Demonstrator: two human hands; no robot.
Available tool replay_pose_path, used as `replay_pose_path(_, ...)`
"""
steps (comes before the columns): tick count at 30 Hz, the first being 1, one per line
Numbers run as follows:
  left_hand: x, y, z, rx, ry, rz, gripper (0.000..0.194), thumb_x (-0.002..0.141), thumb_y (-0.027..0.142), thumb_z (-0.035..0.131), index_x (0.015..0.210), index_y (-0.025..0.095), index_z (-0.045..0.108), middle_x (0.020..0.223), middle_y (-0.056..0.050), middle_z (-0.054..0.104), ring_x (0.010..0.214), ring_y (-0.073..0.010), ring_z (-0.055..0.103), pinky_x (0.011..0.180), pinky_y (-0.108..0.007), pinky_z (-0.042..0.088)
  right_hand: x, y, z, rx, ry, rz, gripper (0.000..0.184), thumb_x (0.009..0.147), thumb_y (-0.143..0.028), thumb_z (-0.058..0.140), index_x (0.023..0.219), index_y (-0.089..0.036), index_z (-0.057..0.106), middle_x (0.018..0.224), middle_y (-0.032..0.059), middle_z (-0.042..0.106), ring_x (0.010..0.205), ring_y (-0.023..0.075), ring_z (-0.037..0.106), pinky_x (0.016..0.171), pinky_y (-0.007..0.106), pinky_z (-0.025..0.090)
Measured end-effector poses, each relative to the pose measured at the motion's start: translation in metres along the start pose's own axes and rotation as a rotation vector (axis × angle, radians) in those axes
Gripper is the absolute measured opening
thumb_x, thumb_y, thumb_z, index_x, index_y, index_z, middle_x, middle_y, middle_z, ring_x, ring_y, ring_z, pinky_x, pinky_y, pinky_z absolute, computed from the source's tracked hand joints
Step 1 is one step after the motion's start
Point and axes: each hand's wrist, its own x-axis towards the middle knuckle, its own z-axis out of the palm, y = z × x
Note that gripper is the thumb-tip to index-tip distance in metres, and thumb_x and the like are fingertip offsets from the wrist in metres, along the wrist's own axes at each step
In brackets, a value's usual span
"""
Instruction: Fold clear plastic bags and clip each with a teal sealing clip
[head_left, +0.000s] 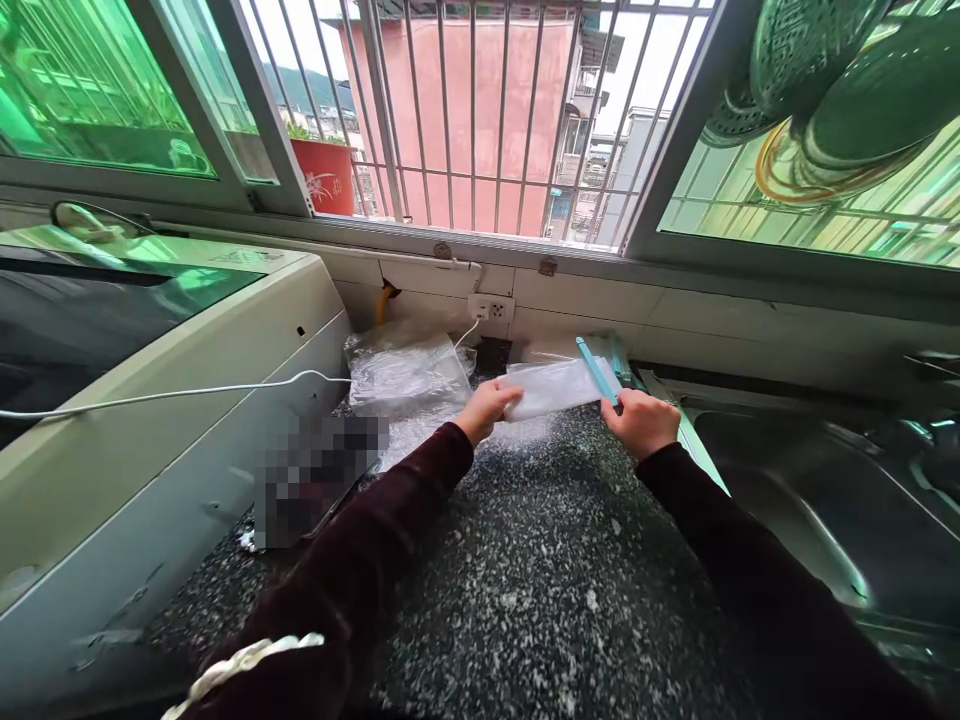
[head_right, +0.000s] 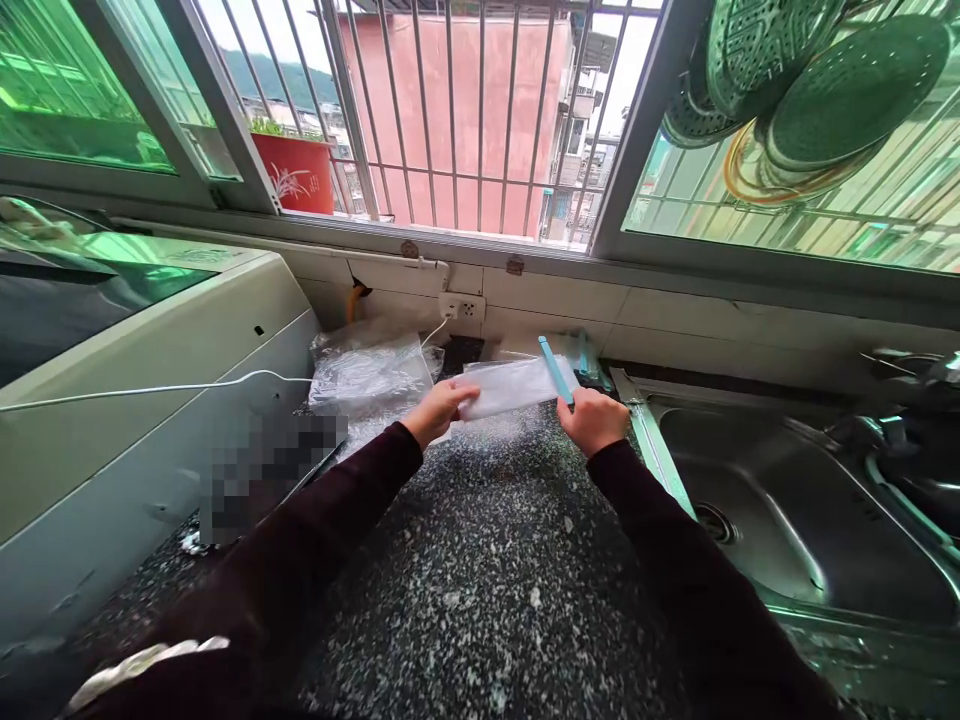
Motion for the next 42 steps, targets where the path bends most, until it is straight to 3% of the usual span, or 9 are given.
replay_pose_path(6, 0.065, 0.008, 0.039, 0.019, 0.109, 0.079, 0.039, 0.072, 0.025, 0.057, 0.109, 0.011, 0.056, 0.086, -0.007, 0.063, 0.052, -0.0087, 0.051, 0.046, -0.019, 0.036, 0.046, 0.004, 0.019, -0.021, -0.138, 0.082, 0.039, 0.085, -0.036, 0.04, 0.091, -0.009, 0.067, 0.085, 0.0192, 0.069, 0.08, 0.0274, 0.065, 0.059, 0.03, 0.038)
replay_pose_path(13, 0.108, 0.0, 0.059, 0.208, 0.144, 0.167, 0.065, 0.079, 0.018, 0.048, 0.14, 0.021, 0.026, 0.109, -0.01, 0.06, 0.056, -0.0088, 0.057, 0.051, -0.02, 0.042, 0.08, 0.009, 0.045, -0.027, -0.173, 0.13, 0.041, 0.086, -0.036, 0.038, 0.093, -0.009, 0.068, 0.088, 0.0219, 0.068, 0.084, 0.0301, 0.065, 0.065, 0.035, 0.043)
replay_pose_path(22, 0.112, -0.01, 0.04, 0.486, 0.215, 0.224, 0.049, 0.071, 0.012, 0.058, 0.119, 0.007, 0.054, 0.113, -0.018, 0.061, 0.101, -0.0232, 0.058, 0.089, -0.031, 0.042, 0.097, 0.009, 0.051, -0.051, -0.236, 0.126, 0.048, 0.086, -0.047, 0.039, 0.091, -0.009, 0.069, 0.084, 0.0236, 0.068, 0.084, 0.0331, 0.065, 0.064, 0.038, 0.043)
replay_pose_path(26, 0.081, 0.008, 0.01, 0.583, 0.171, 0.285, 0.032, 0.068, 0.013, 0.06, 0.098, 0.007, 0.066, 0.106, -0.016, 0.065, 0.1, -0.0239, 0.058, 0.092, -0.032, 0.041, 0.091, 0.004, 0.037, -0.023, -0.133, 0.096, 0.05, 0.085, -0.05, 0.04, 0.09, -0.008, 0.067, 0.083, 0.0229, 0.068, 0.08, 0.0331, 0.065, 0.062, 0.037, 0.042)
replay_pose_path(29, 0.047, 0.028, -0.032, 0.644, 0.128, 0.323, 0.016, 0.065, 0.015, 0.062, 0.079, 0.014, 0.069, 0.088, -0.009, 0.069, 0.085, -0.0207, 0.061, 0.083, -0.03, 0.045, 0.084, -0.02, 0.027, 0.176, -0.164, -0.002, 0.039, 0.084, -0.041, 0.043, 0.086, -0.012, 0.068, 0.085, 0.0186, 0.069, 0.081, 0.0303, 0.064, 0.063, 0.034, 0.041)
replay_pose_path(34, -0.011, 0.058, -0.126, 0.804, 0.249, 0.354, 0.007, 0.064, 0.018, 0.059, 0.065, 0.017, 0.066, 0.067, -0.003, 0.066, 0.068, -0.0167, 0.058, 0.072, -0.028, 0.045, 0.071, -0.102, 0.025, 0.45, -0.345, -0.184, 0.027, 0.081, -0.036, 0.051, 0.08, -0.017, 0.07, 0.079, 0.0063, 0.071, 0.074, 0.0176, 0.063, 0.062, 0.024, 0.041)
replay_pose_path(37, -0.038, 0.06, -0.167, 0.844, 0.313, 0.318, 0.008, 0.063, 0.02, 0.057, 0.061, 0.017, 0.064, 0.058, -0.002, 0.062, 0.062, -0.016, 0.055, 0.065, -0.027, 0.043, 0.064, -0.154, 0.029, 0.529, -0.411, -0.217, 0.024, 0.079, -0.035, 0.054, 0.079, -0.017, 0.07, 0.077, 0.0048, 0.071, 0.069, 0.0138, 0.062, 0.058, 0.021, 0.04)
replay_pose_path(39, -0.051, 0.054, -0.18, 0.863, 0.324, 0.299, 0.009, 0.064, 0.021, 0.056, 0.06, 0.016, 0.063, 0.056, -0.002, 0.06, 0.059, -0.016, 0.054, 0.062, -0.027, 0.042, 0.059, -0.181, 0.03, 0.554, -0.427, -0.213, 0.021, 0.076, -0.032, 0.057, 0.078, -0.016, 0.07, 0.076, 0.0051, 0.071, 0.067, 0.0136, 0.062, 0.056, 0.021, 0.039)
replay_pose_path(42, -0.066, 0.038, -0.178, 0.898, 0.286, 0.289, 0.008, 0.063, 0.02, 0.057, 0.059, 0.017, 0.062, 0.058, -0.002, 0.06, 0.058, -0.0164, 0.055, 0.06, -0.027, 0.042, 0.056, -0.205, 0.022, 0.565, -0.382, -0.192, 0.017, 0.076, -0.027, 0.056, 0.079, -0.018, 0.07, 0.079, 0.005, 0.071, 0.07, 0.0148, 0.062, 0.057, 0.022, 0.039)
